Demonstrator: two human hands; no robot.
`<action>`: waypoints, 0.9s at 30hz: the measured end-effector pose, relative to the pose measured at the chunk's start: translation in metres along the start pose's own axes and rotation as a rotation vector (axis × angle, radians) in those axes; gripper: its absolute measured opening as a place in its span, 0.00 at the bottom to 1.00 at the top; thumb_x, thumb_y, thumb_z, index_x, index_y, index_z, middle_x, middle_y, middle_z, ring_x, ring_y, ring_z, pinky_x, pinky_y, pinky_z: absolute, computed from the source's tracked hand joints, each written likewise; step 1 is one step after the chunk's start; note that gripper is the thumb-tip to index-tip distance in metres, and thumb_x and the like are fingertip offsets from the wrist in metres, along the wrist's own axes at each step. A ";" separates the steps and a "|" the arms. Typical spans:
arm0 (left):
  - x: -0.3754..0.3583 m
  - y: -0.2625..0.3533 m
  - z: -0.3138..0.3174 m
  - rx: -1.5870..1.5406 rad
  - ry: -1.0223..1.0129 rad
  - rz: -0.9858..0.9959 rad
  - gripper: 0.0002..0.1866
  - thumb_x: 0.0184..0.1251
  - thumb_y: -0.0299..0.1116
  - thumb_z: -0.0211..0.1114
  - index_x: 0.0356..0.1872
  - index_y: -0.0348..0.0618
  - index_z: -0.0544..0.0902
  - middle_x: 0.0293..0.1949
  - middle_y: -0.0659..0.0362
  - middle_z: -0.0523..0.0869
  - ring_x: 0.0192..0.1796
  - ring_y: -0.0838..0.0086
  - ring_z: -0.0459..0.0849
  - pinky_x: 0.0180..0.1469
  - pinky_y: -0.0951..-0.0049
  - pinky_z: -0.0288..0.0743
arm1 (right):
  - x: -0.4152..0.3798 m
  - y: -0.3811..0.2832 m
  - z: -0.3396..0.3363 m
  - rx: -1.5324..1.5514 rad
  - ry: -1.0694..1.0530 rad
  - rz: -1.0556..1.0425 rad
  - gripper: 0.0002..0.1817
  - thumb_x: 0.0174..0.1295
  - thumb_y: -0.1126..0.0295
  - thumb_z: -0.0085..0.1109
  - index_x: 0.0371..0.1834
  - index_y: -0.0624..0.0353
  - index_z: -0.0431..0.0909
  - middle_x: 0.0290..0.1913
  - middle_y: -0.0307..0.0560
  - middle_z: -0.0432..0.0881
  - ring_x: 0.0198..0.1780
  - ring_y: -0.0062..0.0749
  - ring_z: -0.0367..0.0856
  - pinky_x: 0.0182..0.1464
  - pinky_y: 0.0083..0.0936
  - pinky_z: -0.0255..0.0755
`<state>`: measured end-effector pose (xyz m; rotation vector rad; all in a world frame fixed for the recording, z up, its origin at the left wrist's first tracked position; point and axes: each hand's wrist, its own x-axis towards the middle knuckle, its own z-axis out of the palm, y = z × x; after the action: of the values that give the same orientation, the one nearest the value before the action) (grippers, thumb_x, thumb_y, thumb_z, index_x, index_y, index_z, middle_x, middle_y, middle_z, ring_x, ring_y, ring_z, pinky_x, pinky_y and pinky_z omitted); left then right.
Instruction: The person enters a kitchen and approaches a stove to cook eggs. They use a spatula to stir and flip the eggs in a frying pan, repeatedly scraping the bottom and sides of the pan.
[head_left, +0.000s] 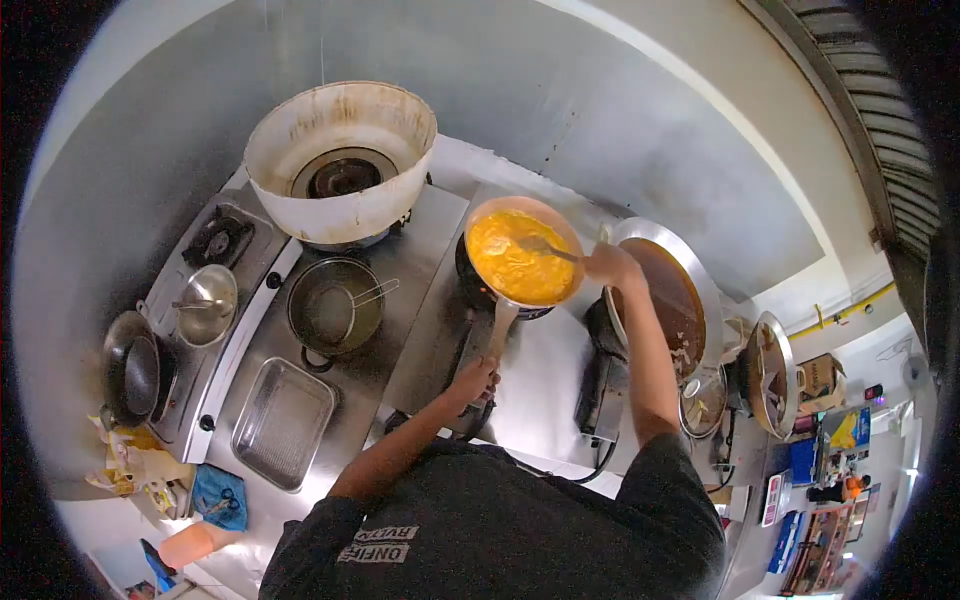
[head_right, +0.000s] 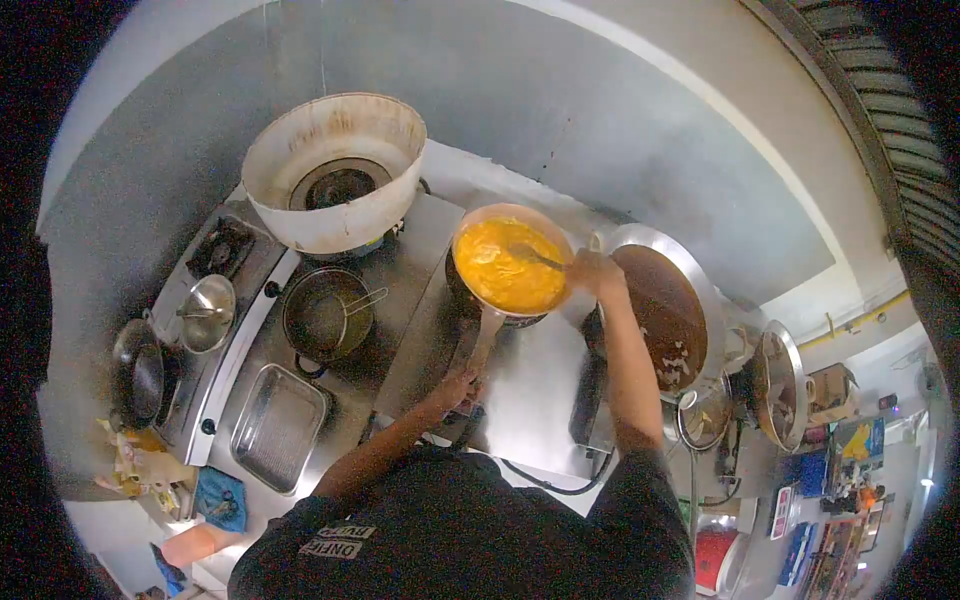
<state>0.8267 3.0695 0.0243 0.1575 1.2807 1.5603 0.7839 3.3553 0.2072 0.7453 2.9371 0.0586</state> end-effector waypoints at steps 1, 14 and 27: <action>0.002 -0.001 -0.001 0.002 -0.005 -0.003 0.12 0.66 0.45 0.42 0.33 0.50 0.67 0.22 0.66 0.70 0.22 0.80 0.68 0.22 0.78 0.66 | -0.025 -0.013 -0.029 0.000 -0.001 0.006 0.14 0.50 0.60 0.53 0.28 0.61 0.80 0.31 0.60 0.79 0.37 0.47 0.79 0.39 0.37 0.72; 0.002 -0.003 -0.004 -0.004 -0.015 -0.010 0.13 0.67 0.47 0.42 0.31 0.50 0.67 0.23 0.66 0.73 0.23 0.81 0.70 0.25 0.78 0.66 | -0.065 -0.090 -0.003 -0.181 -0.078 -0.092 0.13 0.50 0.66 0.48 0.33 0.58 0.79 0.33 0.55 0.80 0.39 0.43 0.80 0.40 0.35 0.74; 0.010 -0.010 -0.004 0.015 0.009 0.011 0.15 0.68 0.48 0.40 0.31 0.49 0.67 0.23 0.66 0.71 0.23 0.81 0.70 0.24 0.78 0.66 | 0.021 -0.096 0.004 -0.115 0.031 -0.048 0.11 0.50 0.70 0.50 0.35 0.58 0.78 0.40 0.53 0.79 0.44 0.43 0.78 0.43 0.37 0.74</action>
<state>0.8261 3.0735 0.0097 0.1674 1.3003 1.5622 0.7203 3.2811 0.1952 0.6629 2.9495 0.2346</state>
